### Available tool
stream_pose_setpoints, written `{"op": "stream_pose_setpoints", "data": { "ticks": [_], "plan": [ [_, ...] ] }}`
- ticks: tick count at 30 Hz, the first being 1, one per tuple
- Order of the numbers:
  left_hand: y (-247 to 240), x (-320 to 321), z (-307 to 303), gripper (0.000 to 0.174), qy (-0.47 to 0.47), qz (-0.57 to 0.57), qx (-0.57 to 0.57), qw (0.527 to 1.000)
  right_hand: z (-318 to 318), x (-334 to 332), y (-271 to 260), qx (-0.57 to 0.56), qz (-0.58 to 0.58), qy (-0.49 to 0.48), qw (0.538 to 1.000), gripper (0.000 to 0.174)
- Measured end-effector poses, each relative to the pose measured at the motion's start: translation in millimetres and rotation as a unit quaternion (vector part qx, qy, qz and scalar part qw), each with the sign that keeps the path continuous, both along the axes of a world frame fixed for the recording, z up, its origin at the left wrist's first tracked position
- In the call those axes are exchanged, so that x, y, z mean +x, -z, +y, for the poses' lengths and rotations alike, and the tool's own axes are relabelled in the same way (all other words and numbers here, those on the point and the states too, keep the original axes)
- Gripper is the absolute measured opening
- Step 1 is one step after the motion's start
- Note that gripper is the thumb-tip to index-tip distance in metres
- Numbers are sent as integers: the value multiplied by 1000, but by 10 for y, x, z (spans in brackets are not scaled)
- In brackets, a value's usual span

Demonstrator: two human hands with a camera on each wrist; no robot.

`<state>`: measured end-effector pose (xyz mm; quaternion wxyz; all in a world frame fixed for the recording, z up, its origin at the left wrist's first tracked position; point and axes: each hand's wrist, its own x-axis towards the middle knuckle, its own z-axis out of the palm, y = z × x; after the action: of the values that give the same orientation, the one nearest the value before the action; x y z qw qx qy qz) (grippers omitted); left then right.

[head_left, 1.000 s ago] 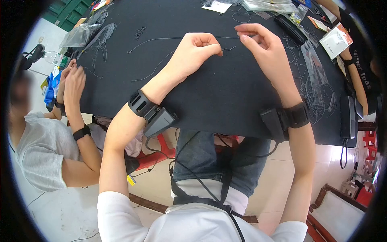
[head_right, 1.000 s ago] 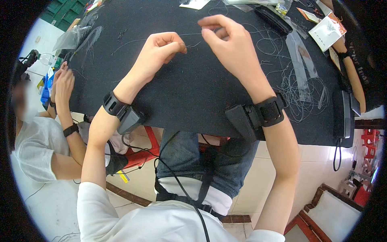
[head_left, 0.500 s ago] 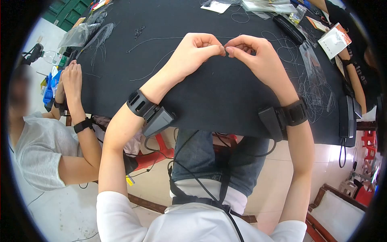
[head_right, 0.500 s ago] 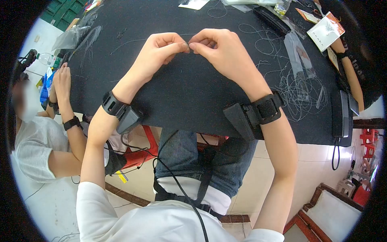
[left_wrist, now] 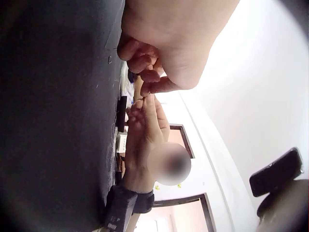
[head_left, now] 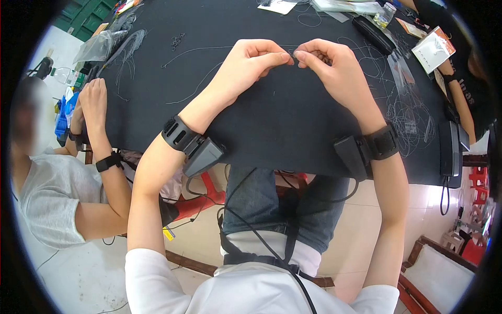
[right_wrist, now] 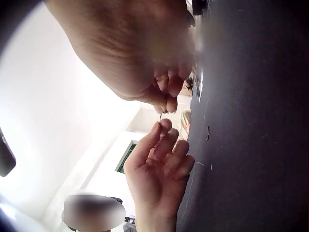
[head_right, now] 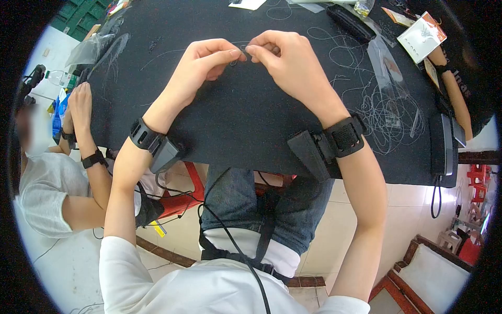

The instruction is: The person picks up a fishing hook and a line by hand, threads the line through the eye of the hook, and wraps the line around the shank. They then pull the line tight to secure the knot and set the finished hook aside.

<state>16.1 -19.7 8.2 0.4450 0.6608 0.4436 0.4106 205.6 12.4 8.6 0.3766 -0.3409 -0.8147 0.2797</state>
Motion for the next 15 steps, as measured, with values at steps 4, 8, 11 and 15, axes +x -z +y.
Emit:
{"op": "stream_pose_setpoints", "data": {
  "ticks": [4, 8, 11, 15],
  "plan": [
    [-13, -16, 3, 25, 7, 6, 2, 1000, -8, -10, 5, -8, 8, 5, 1000, 18],
    [5, 13, 2, 24, 11, 9, 2, 1000, 8, -9, 27, 10, 2, -1, 1000, 18],
    [30, 25, 4, 22, -5, -8, -16, 1000, -6, -14, 11, 0, -3, -4, 1000, 18],
    [36, 7, 19, 20, 0, -37, -24, 999, 20, -11, 49, -6, 5, -12, 1000, 19]
  ]
}}
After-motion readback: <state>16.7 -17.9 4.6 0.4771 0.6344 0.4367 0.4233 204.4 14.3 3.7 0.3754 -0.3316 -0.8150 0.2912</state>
